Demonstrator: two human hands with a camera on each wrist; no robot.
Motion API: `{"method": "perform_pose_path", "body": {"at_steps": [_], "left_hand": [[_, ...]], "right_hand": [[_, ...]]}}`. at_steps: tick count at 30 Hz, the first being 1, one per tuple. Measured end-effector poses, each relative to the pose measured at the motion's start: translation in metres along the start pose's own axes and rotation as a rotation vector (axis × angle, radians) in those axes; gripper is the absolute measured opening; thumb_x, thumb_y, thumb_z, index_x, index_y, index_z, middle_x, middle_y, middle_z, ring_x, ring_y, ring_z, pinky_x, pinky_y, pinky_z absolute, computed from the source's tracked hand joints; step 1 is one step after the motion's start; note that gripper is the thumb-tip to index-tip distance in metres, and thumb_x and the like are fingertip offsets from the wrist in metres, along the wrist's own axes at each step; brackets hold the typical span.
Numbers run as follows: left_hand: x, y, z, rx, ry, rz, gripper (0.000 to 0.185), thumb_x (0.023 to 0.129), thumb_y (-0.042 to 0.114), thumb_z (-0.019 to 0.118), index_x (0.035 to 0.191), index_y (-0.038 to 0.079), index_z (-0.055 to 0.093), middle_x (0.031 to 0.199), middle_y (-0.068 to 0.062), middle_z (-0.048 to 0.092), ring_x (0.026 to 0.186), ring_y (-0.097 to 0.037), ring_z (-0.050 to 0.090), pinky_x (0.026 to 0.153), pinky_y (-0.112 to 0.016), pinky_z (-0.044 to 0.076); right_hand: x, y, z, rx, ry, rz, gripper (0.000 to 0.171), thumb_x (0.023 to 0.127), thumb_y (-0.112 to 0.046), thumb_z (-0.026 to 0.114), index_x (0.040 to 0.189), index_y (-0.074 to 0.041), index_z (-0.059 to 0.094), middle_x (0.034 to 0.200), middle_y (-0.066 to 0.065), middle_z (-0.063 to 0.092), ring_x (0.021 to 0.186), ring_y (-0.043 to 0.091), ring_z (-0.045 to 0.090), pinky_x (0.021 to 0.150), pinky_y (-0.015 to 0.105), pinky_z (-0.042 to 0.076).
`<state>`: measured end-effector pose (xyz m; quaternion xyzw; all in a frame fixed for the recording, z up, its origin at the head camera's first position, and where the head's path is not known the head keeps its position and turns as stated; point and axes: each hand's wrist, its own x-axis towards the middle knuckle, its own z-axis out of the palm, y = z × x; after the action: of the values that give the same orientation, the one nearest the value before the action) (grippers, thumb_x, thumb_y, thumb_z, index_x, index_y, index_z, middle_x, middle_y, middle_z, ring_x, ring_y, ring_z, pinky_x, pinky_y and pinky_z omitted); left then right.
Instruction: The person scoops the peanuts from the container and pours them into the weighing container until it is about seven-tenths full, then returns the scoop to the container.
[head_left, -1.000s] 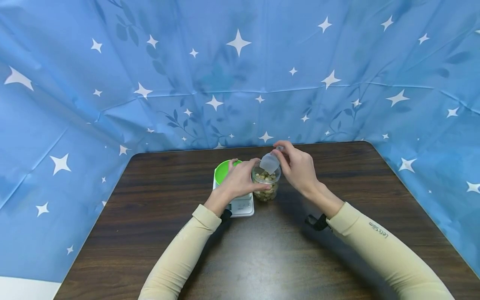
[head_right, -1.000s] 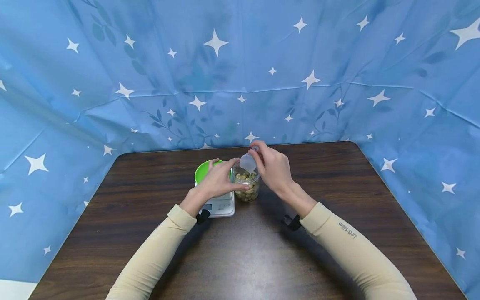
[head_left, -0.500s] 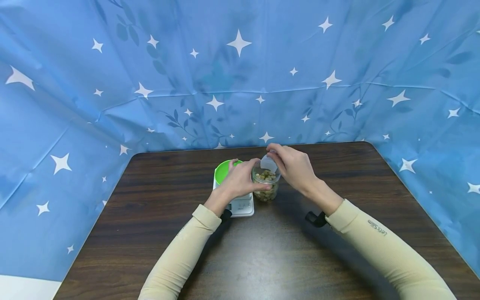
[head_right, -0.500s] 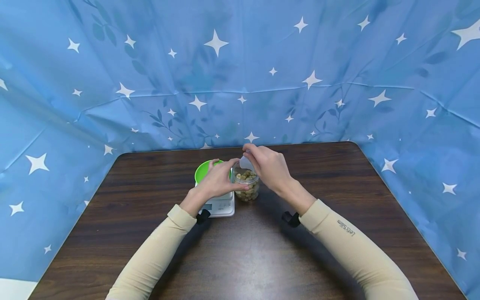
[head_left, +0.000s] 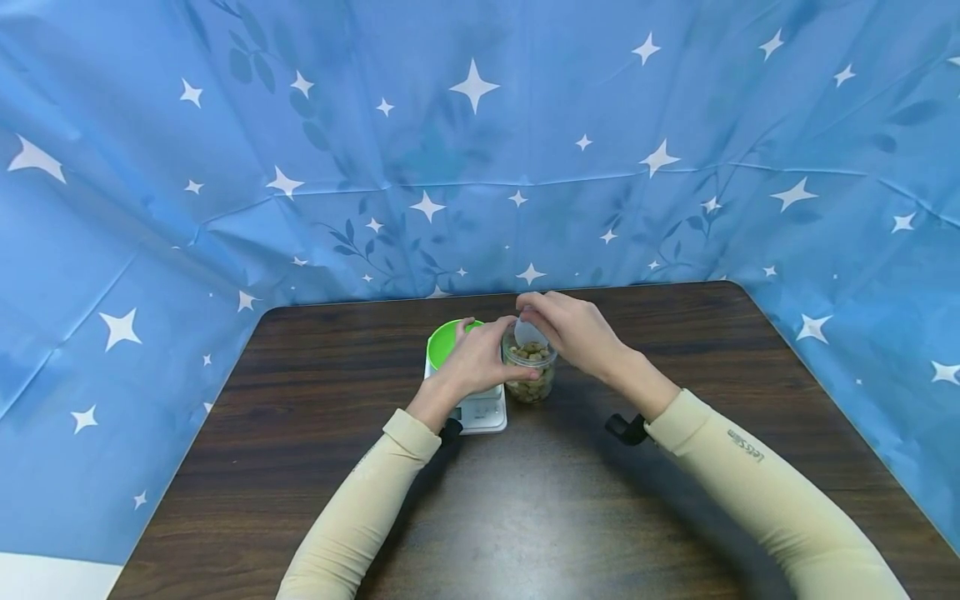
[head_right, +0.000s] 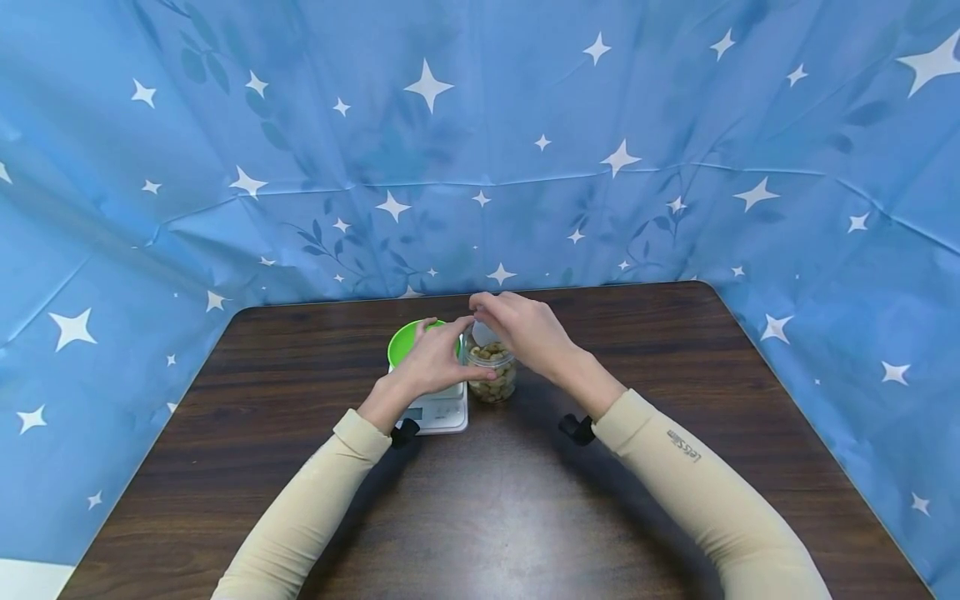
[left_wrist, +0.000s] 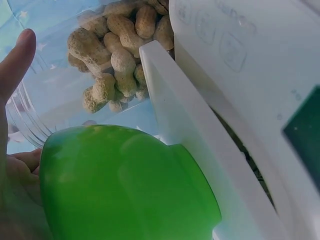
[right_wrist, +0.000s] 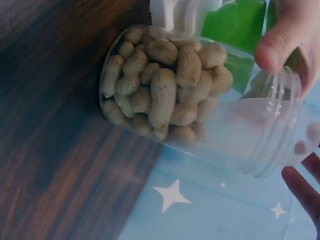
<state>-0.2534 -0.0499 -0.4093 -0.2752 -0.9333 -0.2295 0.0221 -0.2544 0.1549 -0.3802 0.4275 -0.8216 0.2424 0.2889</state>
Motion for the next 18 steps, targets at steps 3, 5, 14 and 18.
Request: {"method": "perform_pose_path", "body": {"at_steps": [3, 5, 14, 18], "left_hand": [[0.000, 0.000, 0.000, -0.010, 0.001, 0.001, 0.091, 0.080, 0.062, 0.082, 0.149, 0.012, 0.050, 0.133, -0.003, 0.067, 0.121, -0.018, 0.062, 0.112, -0.064, 0.023], [0.000, 0.000, 0.001, -0.019, 0.003, -0.003, 0.091, 0.079, 0.062, 0.082, 0.149, 0.012, 0.050, 0.134, -0.003, 0.066, 0.121, -0.018, 0.061, 0.112, -0.065, 0.023], [0.000, 0.002, 0.000, -0.018, 0.017, -0.013, 0.091, 0.078, 0.060, 0.084, 0.147, 0.012, 0.051, 0.133, -0.003, 0.066, 0.119, -0.018, 0.062, 0.113, -0.063, 0.022], [0.001, 0.003, 0.001, -0.005, 0.018, -0.016, 0.092, 0.078, 0.060, 0.084, 0.149, 0.011, 0.050, 0.134, -0.004, 0.066, 0.120, -0.019, 0.062, 0.112, -0.064, 0.024]], "right_hand": [[-0.002, 0.003, 0.003, 0.012, -0.043, 0.022, 0.016, 0.100, -0.005, 0.067, 0.116, -0.007, 0.066, 0.093, 0.004, 0.069, 0.075, 0.017, 0.064, 0.062, 0.036, 0.053], [-0.002, 0.005, 0.003, 0.028, -0.050, 0.054, 0.016, 0.101, -0.006, 0.066, 0.117, -0.006, 0.066, 0.095, 0.005, 0.070, 0.075, 0.017, 0.065, 0.063, 0.036, 0.053], [0.000, 0.007, 0.009, 0.075, -0.011, 0.150, 0.005, 0.101, -0.008, 0.066, 0.105, -0.007, 0.065, 0.082, 0.001, 0.065, 0.062, 0.010, 0.054, 0.057, 0.032, 0.045], [0.003, 0.000, 0.014, 0.010, 0.032, 0.180, 0.004, 0.101, -0.010, 0.066, 0.102, -0.006, 0.065, 0.075, 0.000, 0.062, 0.057, 0.010, 0.050, 0.053, 0.032, 0.042]]}}
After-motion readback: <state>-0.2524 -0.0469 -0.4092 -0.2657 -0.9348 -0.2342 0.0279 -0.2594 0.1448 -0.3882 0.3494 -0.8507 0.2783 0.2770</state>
